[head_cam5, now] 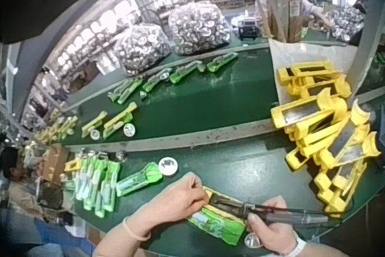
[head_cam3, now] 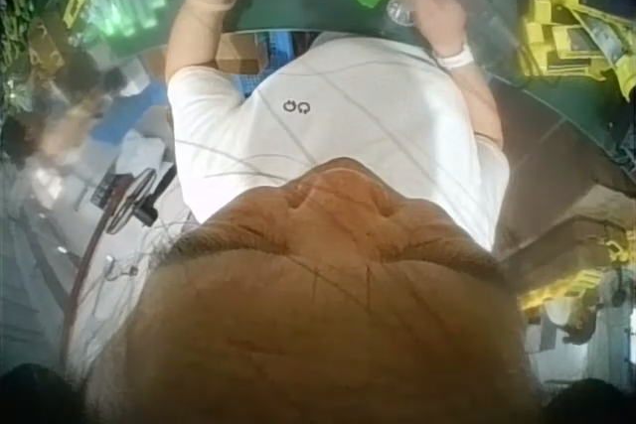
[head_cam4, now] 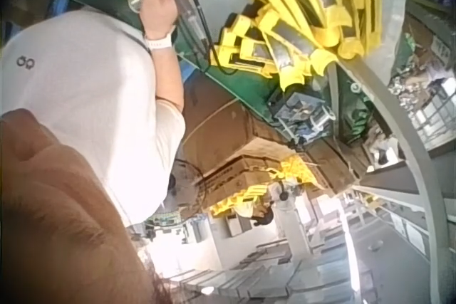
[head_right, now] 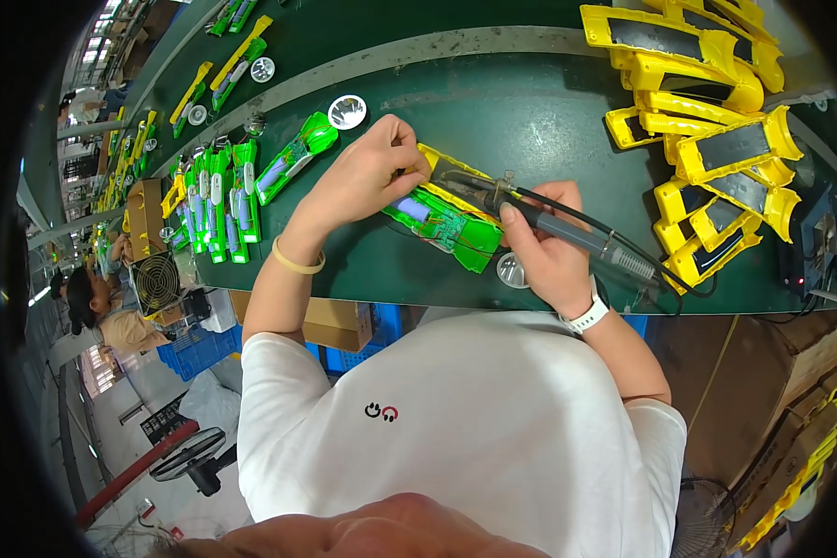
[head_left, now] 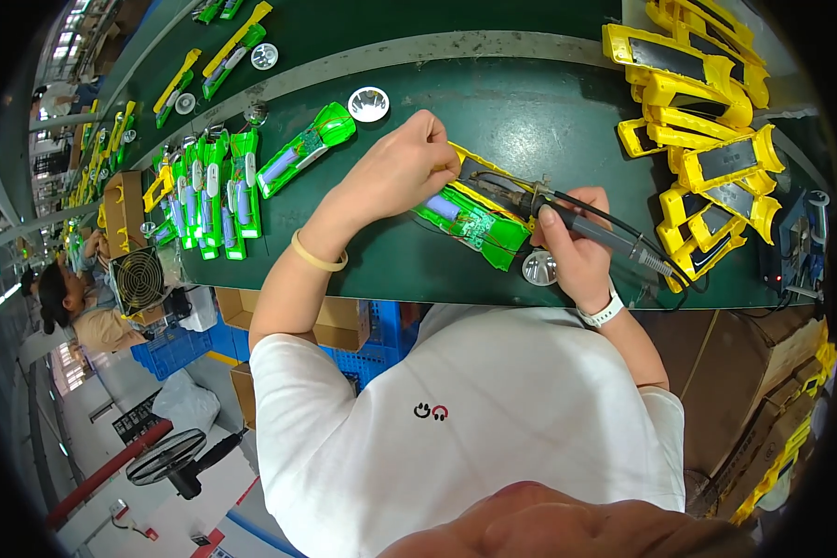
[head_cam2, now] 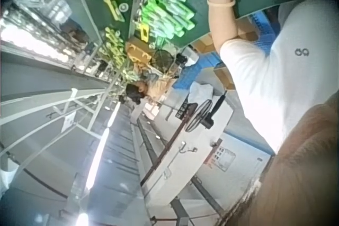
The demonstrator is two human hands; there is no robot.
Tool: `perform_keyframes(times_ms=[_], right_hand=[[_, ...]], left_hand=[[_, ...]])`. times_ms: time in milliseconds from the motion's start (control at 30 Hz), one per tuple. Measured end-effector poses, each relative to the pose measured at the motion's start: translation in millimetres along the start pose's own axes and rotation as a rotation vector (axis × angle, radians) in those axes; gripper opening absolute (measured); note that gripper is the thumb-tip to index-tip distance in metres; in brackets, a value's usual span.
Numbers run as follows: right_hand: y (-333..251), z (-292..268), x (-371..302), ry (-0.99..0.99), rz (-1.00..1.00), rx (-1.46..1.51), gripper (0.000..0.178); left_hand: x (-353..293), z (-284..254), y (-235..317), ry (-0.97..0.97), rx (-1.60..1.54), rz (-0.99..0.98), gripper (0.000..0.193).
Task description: Soldering internal wiring and assembling components for solar-powered handheld flashlights on a production line.
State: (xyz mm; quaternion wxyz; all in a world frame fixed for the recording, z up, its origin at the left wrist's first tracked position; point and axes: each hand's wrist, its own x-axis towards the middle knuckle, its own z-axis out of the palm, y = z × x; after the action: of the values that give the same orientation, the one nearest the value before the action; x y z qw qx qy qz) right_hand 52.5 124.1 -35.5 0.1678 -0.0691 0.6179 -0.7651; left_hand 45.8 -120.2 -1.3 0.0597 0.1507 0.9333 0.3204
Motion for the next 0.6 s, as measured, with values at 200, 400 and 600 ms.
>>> perform_keyframes(times_ms=[200,400,600], right_hand=[[8.3,-0.3,1.8,-0.048,-0.033,-0.167,0.023],[8.8,1.3,4.3,-0.04,-0.009,-0.175,0.023],[6.0,3.5,5.8,-0.037,-0.013,-0.087,0.023]], left_hand=[[6.3,-3.8,0.8,-0.086,0.062,0.015,0.006],[8.2,-4.7,2.4,-0.082,0.069,0.043,0.004],[10.0,-4.4,5.6,-0.117,0.129,0.032,0.004]])
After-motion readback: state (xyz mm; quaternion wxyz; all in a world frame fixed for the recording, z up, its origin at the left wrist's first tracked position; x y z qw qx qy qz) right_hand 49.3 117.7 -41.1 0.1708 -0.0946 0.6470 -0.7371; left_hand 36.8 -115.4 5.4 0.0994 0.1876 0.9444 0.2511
